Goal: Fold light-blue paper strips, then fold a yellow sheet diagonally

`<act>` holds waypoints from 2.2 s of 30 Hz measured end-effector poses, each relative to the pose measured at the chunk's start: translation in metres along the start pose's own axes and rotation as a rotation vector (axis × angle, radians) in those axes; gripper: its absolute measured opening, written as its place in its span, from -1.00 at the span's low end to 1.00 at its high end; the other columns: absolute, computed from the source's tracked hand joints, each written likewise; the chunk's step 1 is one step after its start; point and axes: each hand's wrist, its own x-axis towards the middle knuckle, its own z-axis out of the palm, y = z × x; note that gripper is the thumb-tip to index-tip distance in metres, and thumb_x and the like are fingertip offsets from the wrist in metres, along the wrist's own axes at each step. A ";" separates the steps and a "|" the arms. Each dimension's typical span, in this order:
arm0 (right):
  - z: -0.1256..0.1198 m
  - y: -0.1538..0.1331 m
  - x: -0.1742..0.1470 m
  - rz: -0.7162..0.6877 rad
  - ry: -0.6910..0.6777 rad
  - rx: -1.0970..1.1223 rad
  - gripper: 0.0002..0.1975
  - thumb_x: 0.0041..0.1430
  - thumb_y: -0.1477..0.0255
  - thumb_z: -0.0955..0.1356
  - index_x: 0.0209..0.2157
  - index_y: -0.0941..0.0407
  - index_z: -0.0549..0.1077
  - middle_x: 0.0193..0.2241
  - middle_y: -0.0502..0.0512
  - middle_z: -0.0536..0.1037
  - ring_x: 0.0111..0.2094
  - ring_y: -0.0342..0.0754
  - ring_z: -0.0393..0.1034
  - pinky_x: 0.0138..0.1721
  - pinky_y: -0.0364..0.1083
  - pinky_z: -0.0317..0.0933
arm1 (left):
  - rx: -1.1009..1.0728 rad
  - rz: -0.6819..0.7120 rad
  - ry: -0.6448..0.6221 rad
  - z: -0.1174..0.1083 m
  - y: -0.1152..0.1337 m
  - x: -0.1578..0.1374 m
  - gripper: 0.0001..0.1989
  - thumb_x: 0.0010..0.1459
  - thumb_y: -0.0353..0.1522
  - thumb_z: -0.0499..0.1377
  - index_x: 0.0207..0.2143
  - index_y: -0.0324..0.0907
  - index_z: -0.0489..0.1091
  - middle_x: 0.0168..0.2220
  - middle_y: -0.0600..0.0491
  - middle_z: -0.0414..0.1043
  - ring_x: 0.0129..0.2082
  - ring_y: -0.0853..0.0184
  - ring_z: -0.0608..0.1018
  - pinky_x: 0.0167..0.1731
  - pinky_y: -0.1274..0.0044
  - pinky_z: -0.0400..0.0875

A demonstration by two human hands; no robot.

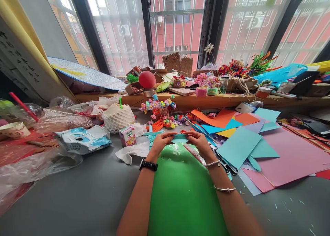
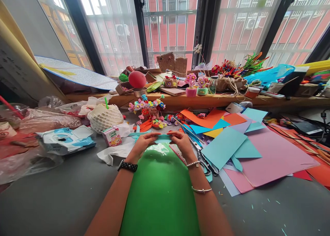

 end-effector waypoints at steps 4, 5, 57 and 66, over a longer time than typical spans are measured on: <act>0.000 -0.001 -0.001 0.002 -0.004 0.021 -0.75 -0.21 0.38 0.35 -0.39 0.14 0.48 -0.38 0.06 0.48 -0.45 -0.16 0.31 -0.43 -0.15 0.24 | -0.025 -0.012 0.000 0.000 0.000 -0.001 -0.77 -0.23 -0.39 0.21 -0.40 -0.20 0.46 -0.39 0.05 0.44 -0.50 0.47 0.39 -0.48 0.63 0.32; -0.001 -0.001 -0.001 0.003 -0.011 0.029 -0.73 -0.22 0.38 0.35 -0.36 0.13 0.47 -0.36 0.07 0.48 -0.44 -0.16 0.31 -0.43 -0.15 0.24 | -0.021 -0.011 0.001 0.000 0.001 -0.001 -0.77 -0.23 -0.39 0.21 -0.40 -0.20 0.46 -0.40 0.05 0.44 -0.51 0.47 0.39 -0.49 0.63 0.31; 0.010 0.008 -0.001 -0.038 0.056 -0.262 -0.73 -0.14 0.28 0.33 -0.50 0.23 0.45 -0.59 0.05 0.44 -0.63 -0.19 0.28 -0.62 -0.20 0.25 | 0.200 -0.014 0.136 0.006 -0.001 -0.003 -0.74 -0.30 -0.28 0.24 -0.50 -0.27 0.45 -0.56 0.08 0.37 -0.64 0.52 0.27 -0.62 0.65 0.20; 0.011 0.011 0.000 -0.010 0.090 -0.249 -0.73 -0.16 0.27 0.33 -0.54 0.22 0.44 -0.63 0.02 0.41 -0.66 -0.20 0.27 -0.65 -0.20 0.24 | 0.206 -0.006 0.164 0.007 -0.002 -0.001 -0.75 -0.30 -0.29 0.23 -0.52 -0.27 0.45 -0.56 0.08 0.39 -0.63 0.51 0.30 -0.59 0.65 0.21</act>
